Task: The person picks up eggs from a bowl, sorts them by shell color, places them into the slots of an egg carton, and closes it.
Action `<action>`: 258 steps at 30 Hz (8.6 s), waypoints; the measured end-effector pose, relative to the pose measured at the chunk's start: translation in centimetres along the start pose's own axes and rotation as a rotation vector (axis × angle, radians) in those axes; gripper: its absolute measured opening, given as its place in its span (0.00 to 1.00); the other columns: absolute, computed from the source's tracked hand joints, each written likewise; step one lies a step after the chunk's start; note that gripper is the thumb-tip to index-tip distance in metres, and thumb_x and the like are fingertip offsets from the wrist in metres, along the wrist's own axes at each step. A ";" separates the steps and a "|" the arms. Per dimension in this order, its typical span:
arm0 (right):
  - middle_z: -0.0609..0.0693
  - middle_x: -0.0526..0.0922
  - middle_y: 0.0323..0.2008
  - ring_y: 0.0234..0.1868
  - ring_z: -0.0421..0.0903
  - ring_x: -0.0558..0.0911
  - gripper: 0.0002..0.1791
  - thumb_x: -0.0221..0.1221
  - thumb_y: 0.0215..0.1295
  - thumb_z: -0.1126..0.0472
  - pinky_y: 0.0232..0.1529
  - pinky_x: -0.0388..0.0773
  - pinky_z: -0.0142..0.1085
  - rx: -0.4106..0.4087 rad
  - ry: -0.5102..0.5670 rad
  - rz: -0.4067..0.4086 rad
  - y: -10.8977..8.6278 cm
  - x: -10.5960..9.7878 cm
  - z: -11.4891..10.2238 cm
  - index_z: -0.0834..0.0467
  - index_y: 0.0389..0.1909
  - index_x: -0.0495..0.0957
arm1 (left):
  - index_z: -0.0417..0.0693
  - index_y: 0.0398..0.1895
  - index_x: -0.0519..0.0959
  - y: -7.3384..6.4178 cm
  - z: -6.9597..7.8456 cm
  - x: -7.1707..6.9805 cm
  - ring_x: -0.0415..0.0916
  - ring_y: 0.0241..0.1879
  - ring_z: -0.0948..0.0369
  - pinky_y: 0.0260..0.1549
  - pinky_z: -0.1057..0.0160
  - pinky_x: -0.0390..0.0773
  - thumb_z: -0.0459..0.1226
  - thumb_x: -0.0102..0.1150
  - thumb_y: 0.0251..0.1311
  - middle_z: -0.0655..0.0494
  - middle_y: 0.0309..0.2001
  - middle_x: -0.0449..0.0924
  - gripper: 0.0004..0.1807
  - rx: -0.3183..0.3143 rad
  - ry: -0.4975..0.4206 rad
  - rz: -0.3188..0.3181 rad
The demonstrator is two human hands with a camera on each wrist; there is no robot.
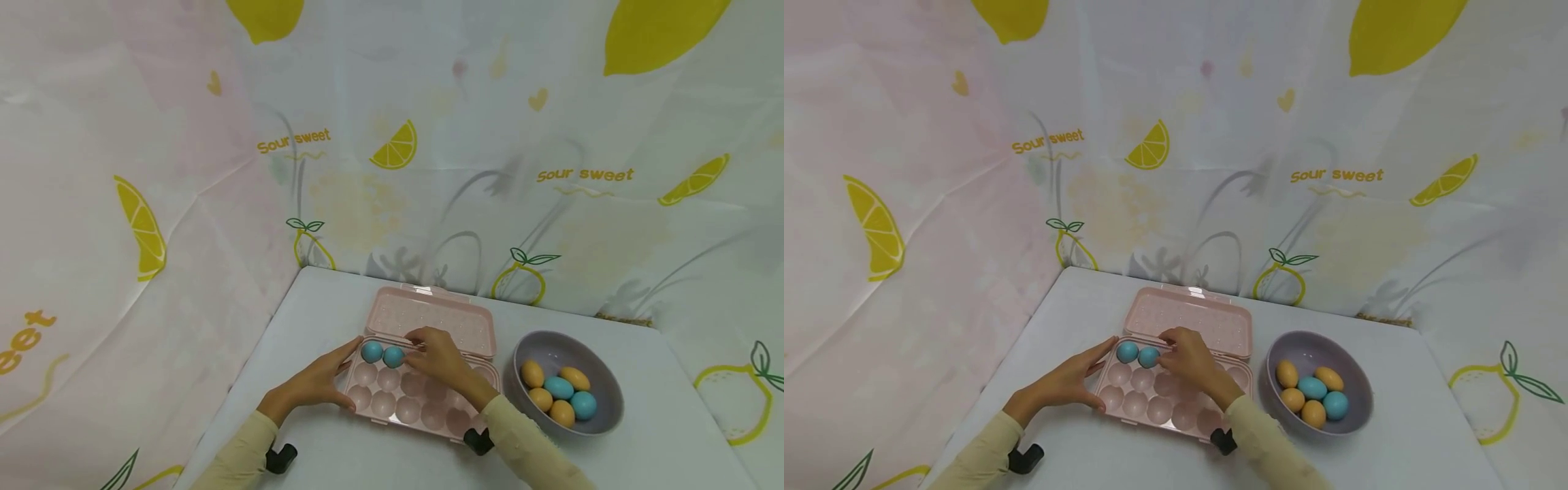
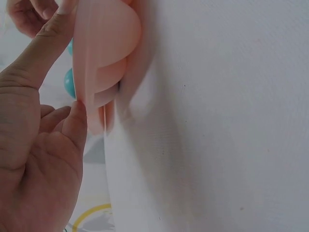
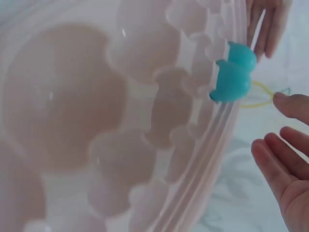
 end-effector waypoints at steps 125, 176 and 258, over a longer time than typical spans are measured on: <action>0.56 0.80 0.42 0.43 0.53 0.80 0.21 0.70 0.51 0.69 0.45 0.82 0.52 0.139 -0.411 -0.008 -9.0 -18.1 4.9 0.66 0.47 0.79 | 0.42 0.78 0.46 0.2 0.4 -0.3 0.53 0.73 0.51 0.63 0.62 0.68 0.45 0.83 0.32 0.47 0.76 0.48 0.70 -0.018 -0.020 -0.030; 0.52 0.81 0.40 0.42 0.49 0.83 0.21 0.73 0.48 0.70 0.43 0.86 0.40 0.040 0.058 0.007 0.1 -4.2 0.6 0.63 0.44 0.78 | 0.43 0.77 0.47 0.4 0.0 -0.6 0.50 0.73 0.54 0.64 0.65 0.66 0.46 0.82 0.32 0.49 0.76 0.48 0.69 0.003 -0.011 -0.030; 0.55 0.82 0.37 0.38 0.55 0.84 0.14 0.71 0.50 0.70 0.39 0.86 0.44 -0.009 -0.242 0.001 -0.8 -6.9 1.0 0.63 0.39 0.81 | 0.42 0.78 0.46 0.2 0.2 -0.2 0.50 0.74 0.54 0.65 0.61 0.66 0.45 0.82 0.33 0.48 0.77 0.47 0.69 0.006 -0.025 -0.037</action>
Point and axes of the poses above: each hand's wrist, its own y-axis towards the middle knuckle, its own x-axis out of the palm, z = x × y, the point moved 3 cm from there along y, towards the middle knuckle
